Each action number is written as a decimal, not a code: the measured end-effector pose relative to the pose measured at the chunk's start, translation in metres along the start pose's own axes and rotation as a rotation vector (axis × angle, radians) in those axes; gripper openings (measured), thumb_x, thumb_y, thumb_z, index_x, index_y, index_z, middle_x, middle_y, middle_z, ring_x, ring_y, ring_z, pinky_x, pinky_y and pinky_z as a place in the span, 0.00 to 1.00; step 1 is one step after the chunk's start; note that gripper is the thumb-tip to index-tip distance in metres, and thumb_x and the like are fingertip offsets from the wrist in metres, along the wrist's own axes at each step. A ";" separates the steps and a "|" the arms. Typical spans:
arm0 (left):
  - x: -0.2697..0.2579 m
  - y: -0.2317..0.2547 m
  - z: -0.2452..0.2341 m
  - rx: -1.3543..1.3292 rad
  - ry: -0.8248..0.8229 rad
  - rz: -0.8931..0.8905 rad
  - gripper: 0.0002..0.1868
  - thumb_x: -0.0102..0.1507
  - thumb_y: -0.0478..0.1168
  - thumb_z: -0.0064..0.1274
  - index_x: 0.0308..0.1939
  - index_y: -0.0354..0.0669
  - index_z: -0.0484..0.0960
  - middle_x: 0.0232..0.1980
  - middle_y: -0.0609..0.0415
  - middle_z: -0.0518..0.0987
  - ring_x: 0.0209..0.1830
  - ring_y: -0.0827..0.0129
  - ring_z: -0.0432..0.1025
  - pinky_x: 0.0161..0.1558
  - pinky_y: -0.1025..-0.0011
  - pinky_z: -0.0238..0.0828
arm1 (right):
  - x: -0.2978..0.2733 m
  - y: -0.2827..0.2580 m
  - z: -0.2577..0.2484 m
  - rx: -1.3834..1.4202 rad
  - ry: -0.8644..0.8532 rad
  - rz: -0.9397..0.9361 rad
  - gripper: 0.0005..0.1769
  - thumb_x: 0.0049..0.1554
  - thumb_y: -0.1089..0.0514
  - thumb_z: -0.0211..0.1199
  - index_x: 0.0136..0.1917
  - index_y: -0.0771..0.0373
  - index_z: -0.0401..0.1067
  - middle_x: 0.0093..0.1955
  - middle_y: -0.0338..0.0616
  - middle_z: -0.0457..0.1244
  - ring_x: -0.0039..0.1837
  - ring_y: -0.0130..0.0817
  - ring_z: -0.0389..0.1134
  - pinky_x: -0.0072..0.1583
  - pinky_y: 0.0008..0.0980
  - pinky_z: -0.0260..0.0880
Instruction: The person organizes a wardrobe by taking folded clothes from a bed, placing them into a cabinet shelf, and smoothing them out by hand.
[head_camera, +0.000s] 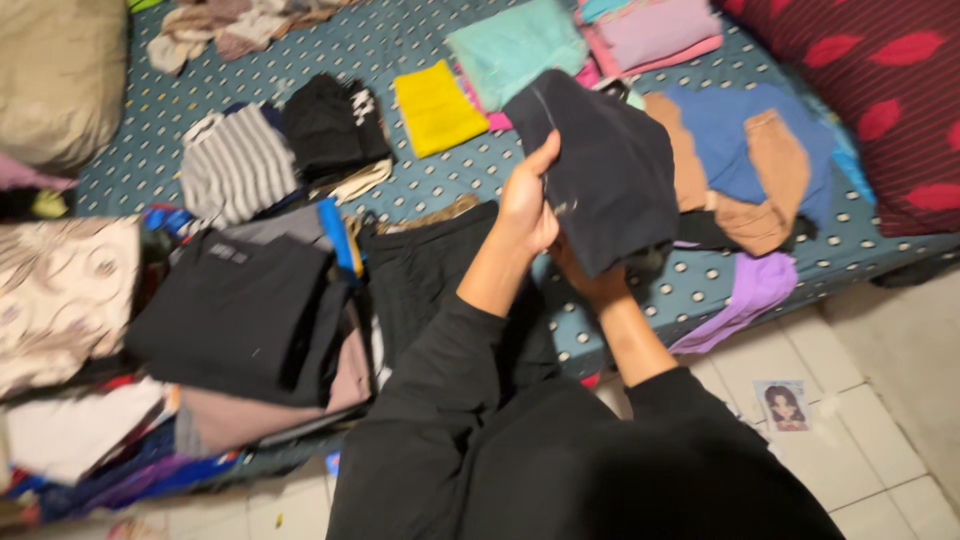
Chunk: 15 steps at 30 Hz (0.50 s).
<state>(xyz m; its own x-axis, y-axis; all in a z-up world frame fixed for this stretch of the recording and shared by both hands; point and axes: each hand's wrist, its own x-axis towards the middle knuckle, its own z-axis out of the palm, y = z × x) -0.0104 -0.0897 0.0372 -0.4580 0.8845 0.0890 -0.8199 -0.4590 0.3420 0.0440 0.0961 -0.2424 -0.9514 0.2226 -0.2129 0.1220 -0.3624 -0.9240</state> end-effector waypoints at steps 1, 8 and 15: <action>-0.005 0.008 0.000 0.005 0.024 0.026 0.22 0.72 0.48 0.48 0.57 0.29 0.77 0.54 0.40 0.82 0.52 0.52 0.79 0.57 0.54 0.77 | 0.005 0.000 0.001 0.004 0.020 -0.015 0.23 0.66 0.49 0.50 0.71 0.58 0.64 0.72 0.43 0.60 0.72 0.39 0.60 0.73 0.42 0.59; -0.022 0.043 0.010 0.015 -0.022 0.189 0.21 0.74 0.49 0.49 0.59 0.32 0.77 0.55 0.42 0.81 0.53 0.54 0.78 0.58 0.54 0.75 | 0.025 -0.098 -0.028 0.031 0.034 -0.288 0.30 0.67 0.44 0.45 0.78 0.57 0.57 0.80 0.41 0.54 0.79 0.38 0.54 0.78 0.41 0.51; -0.135 0.052 -0.060 -0.006 0.279 0.279 0.23 0.70 0.48 0.51 0.64 0.39 0.74 0.62 0.48 0.78 0.60 0.54 0.73 0.62 0.52 0.70 | -0.044 -0.094 0.014 0.840 -0.163 -0.300 0.34 0.65 0.43 0.42 0.77 0.62 0.61 0.78 0.49 0.59 0.80 0.48 0.57 0.77 0.49 0.60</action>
<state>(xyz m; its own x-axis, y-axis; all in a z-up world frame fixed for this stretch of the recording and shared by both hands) -0.0114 -0.2381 -0.0131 -0.7388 0.6692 -0.0796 -0.6521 -0.6801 0.3350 0.0704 0.1077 -0.1421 -0.9460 0.3064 0.1060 -0.3232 -0.8648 -0.3842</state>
